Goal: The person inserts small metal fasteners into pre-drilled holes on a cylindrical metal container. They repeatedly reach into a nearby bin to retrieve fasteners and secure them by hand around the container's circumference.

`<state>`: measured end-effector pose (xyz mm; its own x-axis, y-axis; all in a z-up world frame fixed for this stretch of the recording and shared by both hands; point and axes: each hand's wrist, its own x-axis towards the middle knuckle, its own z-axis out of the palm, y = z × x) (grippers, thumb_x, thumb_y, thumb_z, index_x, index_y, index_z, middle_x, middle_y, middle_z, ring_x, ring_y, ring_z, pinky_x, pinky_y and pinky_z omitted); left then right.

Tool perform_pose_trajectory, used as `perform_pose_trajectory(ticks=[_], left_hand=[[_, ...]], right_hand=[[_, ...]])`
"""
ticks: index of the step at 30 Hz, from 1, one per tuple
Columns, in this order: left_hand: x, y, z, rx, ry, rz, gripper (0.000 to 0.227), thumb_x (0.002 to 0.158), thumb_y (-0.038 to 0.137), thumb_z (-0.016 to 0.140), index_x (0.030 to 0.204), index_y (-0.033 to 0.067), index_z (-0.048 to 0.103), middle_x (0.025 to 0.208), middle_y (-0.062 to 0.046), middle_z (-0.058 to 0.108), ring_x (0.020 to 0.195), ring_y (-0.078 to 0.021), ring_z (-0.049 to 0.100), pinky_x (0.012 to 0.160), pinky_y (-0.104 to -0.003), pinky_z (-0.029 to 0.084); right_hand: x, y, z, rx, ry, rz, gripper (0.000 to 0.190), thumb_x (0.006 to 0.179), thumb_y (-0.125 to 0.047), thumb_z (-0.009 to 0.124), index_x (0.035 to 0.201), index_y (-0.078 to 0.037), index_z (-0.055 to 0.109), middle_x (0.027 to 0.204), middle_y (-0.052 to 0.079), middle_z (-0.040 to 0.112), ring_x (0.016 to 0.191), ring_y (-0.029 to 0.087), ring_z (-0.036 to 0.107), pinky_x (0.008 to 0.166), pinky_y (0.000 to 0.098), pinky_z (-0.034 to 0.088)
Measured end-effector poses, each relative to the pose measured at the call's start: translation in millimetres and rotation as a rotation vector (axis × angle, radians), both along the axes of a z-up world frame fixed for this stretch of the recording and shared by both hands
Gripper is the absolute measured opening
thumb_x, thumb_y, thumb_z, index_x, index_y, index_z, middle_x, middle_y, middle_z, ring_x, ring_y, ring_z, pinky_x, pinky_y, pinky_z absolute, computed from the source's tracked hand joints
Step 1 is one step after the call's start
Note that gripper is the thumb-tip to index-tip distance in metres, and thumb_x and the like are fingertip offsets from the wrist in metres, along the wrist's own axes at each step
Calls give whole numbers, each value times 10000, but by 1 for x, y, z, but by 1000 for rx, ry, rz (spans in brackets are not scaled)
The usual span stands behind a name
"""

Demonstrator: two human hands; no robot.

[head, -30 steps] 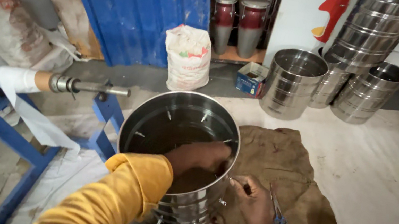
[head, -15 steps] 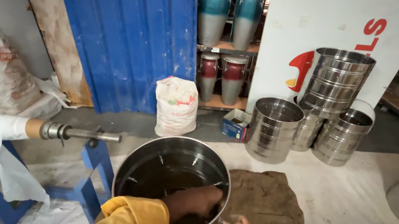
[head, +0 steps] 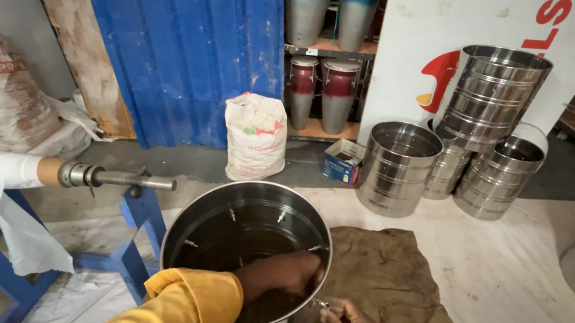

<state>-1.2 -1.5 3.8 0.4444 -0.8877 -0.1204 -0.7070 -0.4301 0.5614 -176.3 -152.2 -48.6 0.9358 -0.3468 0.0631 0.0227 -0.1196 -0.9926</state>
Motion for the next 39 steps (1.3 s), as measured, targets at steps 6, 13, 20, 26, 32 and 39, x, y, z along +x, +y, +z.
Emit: perform_pose_trajectory(ticks=[6,13,20,26,32,39], left_hand=[[3,-4,-7,52,98,18,333,691,24,819,1012,36,732,957,-179,764,861,-274,747,706,-414,593],[-2,5,11,59,-19,-39,314,739,98,825,1032,25,737,950,-225,743,868,-326,742,726,-422,579],[-6,4,14,-18,-38,-65,311,714,118,827,1004,37,749,972,-211,749,922,-335,738,772,-417,575],[0,3,2,-2,-38,-42,309,712,108,835,1003,37,759,971,-216,747,904,-324,733,755,-421,565],[6,-3,-10,-12,-1,-100,314,703,110,860,983,26,746,950,-195,754,859,-288,734,738,-401,568],[13,-12,-29,61,-8,-30,368,649,76,883,982,43,728,966,-172,750,858,-268,724,726,-381,573]], right_hand=[[-9,6,42,-357,213,33,225,951,-283,675,893,-79,750,642,49,732,575,96,677,583,268,534],[-11,5,53,-350,162,13,308,847,-257,738,1131,-137,727,738,15,749,615,76,671,562,246,524],[-10,0,35,-142,111,69,203,959,-196,722,917,0,757,677,44,729,593,96,651,544,261,507],[-3,-2,14,-97,85,54,217,836,-143,773,1042,-96,725,699,16,694,585,61,618,534,233,485],[-1,-1,6,-24,82,37,189,951,-135,753,917,47,718,705,72,752,582,119,648,533,267,504],[-7,6,20,-26,-125,59,151,854,-121,729,996,-68,734,730,4,766,609,48,660,549,213,531]])
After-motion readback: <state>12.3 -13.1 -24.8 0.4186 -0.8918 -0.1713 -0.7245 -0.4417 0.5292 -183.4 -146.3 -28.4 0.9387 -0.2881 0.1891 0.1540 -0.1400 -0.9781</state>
